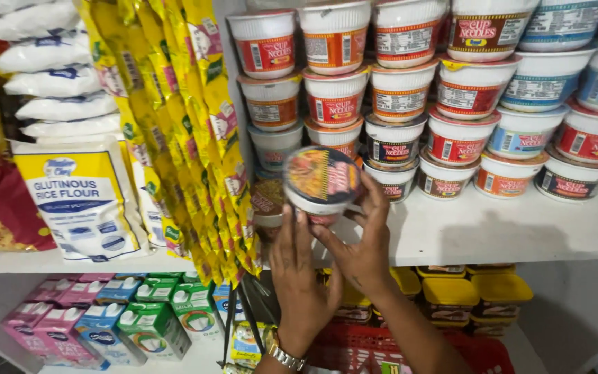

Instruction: The recorder is taking cup noodles from a red plastic crate and stacking them neatly on grocery store shelves.

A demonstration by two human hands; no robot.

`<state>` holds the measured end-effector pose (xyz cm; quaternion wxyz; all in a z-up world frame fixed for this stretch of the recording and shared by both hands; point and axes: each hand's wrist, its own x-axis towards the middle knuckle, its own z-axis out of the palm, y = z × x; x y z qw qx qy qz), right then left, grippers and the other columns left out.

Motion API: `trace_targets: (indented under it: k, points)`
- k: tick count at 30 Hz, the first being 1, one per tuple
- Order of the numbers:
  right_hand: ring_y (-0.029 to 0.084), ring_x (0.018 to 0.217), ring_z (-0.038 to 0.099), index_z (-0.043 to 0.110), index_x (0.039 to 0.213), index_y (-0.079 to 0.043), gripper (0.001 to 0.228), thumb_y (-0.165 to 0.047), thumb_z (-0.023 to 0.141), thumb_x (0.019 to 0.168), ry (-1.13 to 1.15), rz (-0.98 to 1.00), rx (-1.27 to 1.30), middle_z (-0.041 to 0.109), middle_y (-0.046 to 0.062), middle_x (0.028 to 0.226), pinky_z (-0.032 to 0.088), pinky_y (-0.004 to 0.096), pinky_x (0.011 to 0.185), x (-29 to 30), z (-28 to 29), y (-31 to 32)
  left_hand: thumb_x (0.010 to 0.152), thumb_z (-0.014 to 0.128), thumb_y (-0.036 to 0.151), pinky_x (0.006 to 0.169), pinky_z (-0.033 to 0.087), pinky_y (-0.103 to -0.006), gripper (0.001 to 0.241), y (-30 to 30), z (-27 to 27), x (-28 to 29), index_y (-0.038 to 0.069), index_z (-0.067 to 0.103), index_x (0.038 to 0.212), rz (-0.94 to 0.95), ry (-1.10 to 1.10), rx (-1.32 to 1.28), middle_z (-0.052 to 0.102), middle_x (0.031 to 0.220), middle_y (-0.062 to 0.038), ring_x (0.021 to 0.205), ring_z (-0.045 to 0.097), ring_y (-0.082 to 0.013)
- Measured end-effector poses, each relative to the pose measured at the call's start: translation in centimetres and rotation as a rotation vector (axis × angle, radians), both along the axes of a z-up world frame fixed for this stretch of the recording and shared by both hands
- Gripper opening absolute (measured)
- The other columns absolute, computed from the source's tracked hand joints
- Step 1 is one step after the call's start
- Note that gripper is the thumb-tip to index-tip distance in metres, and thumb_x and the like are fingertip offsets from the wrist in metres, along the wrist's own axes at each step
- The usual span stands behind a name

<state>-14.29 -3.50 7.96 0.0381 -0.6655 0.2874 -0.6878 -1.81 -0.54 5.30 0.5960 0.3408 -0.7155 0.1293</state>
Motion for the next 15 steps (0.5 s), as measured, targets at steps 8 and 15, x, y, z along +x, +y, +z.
trace_targets:
  k: [8, 15]
  points:
    - [0.026, 0.121, 0.069, 0.043, 0.136, -0.002, 0.065, -0.022, 0.084, 0.090, 0.002, 0.071, 0.039, 0.062, 0.018, 0.131, 0.061, 0.038, 0.101, 2.3, 0.5, -2.2, 0.084, 0.073, 0.014, 0.116, 0.034, -0.0574, 0.091, -0.9, -0.4, 1.1, -0.004, 0.024, 0.158, 0.041, 0.096, 0.039, 0.030, 0.158, -0.035, 0.144, 0.037, -0.0540]
    - [0.025, 0.117, 0.067, 0.056, 0.127, -0.002, 0.043, -0.025, 0.074, 0.097, 0.102, 0.029, 0.082, 0.067, 0.014, 0.124, 0.054, 0.039, 0.101, 3.0, 1.3, -2.4, 0.085, 0.071, 0.015, 0.112, 0.034, -0.0592, 0.089, -0.9, -0.5, 1.4, -0.005, 0.024, 0.158, 0.057, 0.119, 0.135, 0.036, 0.150, -0.038, 0.135, 0.040, -0.0561]
